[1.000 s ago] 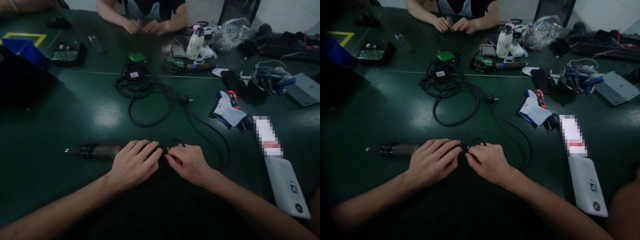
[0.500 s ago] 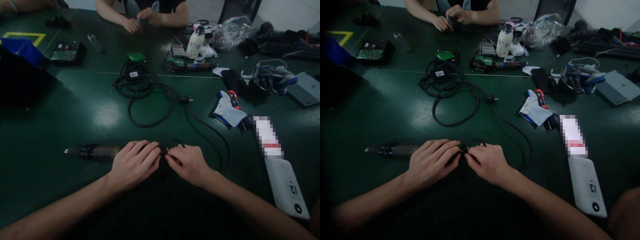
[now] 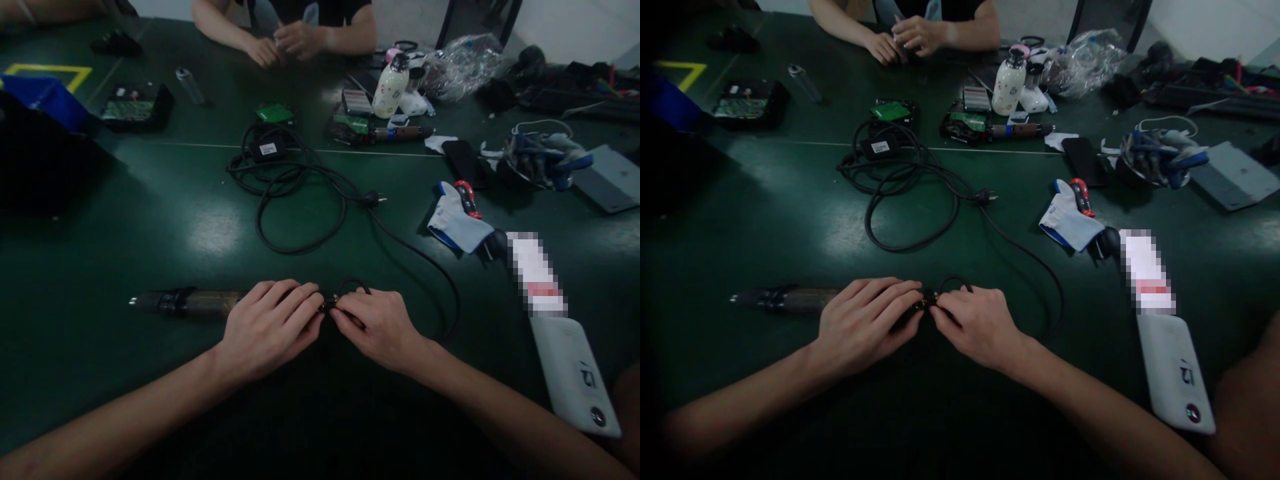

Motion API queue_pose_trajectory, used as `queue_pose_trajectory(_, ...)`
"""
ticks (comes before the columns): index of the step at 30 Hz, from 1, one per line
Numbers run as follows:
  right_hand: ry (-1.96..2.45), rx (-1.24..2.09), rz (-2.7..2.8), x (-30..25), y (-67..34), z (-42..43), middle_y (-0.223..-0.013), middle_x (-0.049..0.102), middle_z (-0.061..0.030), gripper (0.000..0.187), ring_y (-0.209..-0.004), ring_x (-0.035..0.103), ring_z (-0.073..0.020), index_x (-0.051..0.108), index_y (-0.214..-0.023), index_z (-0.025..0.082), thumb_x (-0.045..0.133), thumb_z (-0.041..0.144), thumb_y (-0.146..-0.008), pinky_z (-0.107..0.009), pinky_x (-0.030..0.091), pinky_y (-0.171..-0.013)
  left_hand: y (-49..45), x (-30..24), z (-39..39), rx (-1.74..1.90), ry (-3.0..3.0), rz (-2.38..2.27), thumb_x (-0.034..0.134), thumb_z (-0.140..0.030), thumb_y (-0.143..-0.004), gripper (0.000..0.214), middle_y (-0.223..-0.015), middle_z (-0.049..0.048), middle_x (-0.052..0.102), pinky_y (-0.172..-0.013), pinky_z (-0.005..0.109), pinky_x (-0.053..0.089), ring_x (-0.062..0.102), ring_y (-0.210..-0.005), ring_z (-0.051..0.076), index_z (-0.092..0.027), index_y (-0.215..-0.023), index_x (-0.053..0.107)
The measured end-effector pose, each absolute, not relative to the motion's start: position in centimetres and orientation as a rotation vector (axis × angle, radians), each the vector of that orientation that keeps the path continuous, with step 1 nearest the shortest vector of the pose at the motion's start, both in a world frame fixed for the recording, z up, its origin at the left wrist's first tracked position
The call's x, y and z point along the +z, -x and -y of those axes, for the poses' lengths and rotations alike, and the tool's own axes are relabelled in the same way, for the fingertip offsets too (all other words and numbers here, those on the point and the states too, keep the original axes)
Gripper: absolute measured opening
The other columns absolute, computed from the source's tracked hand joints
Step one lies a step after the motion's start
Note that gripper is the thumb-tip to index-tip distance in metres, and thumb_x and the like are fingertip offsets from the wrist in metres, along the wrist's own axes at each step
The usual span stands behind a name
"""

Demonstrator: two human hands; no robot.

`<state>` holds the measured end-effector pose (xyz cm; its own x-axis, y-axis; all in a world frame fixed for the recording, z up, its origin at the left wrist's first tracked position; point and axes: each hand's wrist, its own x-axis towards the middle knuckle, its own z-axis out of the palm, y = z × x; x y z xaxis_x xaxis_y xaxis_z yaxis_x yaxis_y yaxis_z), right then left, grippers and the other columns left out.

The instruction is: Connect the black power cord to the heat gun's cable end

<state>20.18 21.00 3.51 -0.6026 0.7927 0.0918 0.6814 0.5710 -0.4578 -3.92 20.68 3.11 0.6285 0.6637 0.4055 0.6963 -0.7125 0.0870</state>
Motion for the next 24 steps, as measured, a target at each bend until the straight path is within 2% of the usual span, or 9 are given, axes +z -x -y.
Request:
queue_pose_trajectory(9,1.204,0.522,2.511,3.38,-20.19,-20.99,-0.08,0.071,0.0006,0.031,-0.067,0.054,-0.0136,0.067,-0.086,0.02,0.05,0.033,-0.109,-0.031,0.034,-0.067,3.81,3.31,-20.71,-0.652,2.741,1.163,0.07,-0.028,-0.097,0.019,-0.125,0.0007,0.076,-0.086,0.038,0.051,0.07,-0.105,0.021,-0.02,-0.114,0.07)
queue_pose_trajectory(15,1.213,0.518,2.493,3.42,-20.13,-20.98,-0.078,0.071,0.0005,0.032,-0.066,0.056,-0.0133,0.068,-0.084,0.02,0.052,0.033,-0.108,-0.031,0.033,-0.064,3.85,3.37,-20.65,-0.64,2.772,1.146,0.07,-0.027,-0.095,0.027,-0.128,0.002,0.075,-0.086,0.04,0.052,0.071,-0.107,0.023,-0.023,-0.121,0.07)
queue_pose_trajectory(21,1.224,0.537,2.504,3.3,-20.18,-20.94,-0.08,0.071,0.0006,0.032,-0.067,0.055,-0.0134,0.066,-0.084,0.021,0.051,0.033,-0.109,-0.03,0.034,-0.066,3.78,3.36,-20.78,-0.618,2.743,1.165,0.07,-0.029,-0.096,0.02,-0.127,-0.0006,0.075,-0.083,0.039,0.051,0.07,-0.106,0.021,-0.021,-0.115,0.07)
queue_pose_trajectory(24,1.226,0.533,2.506,3.26,-20.19,-20.92,-0.079,0.069,0.0009,0.033,-0.067,0.054,-0.0136,0.065,-0.083,0.021,0.05,0.034,-0.109,-0.031,0.033,-0.066,3.75,3.43,-20.79,-0.635,2.759,1.173,0.07,-0.03,-0.096,0.025,-0.129,0.0002,0.074,-0.084,0.04,0.051,0.069,-0.107,0.022,-0.021,-0.12,0.068)
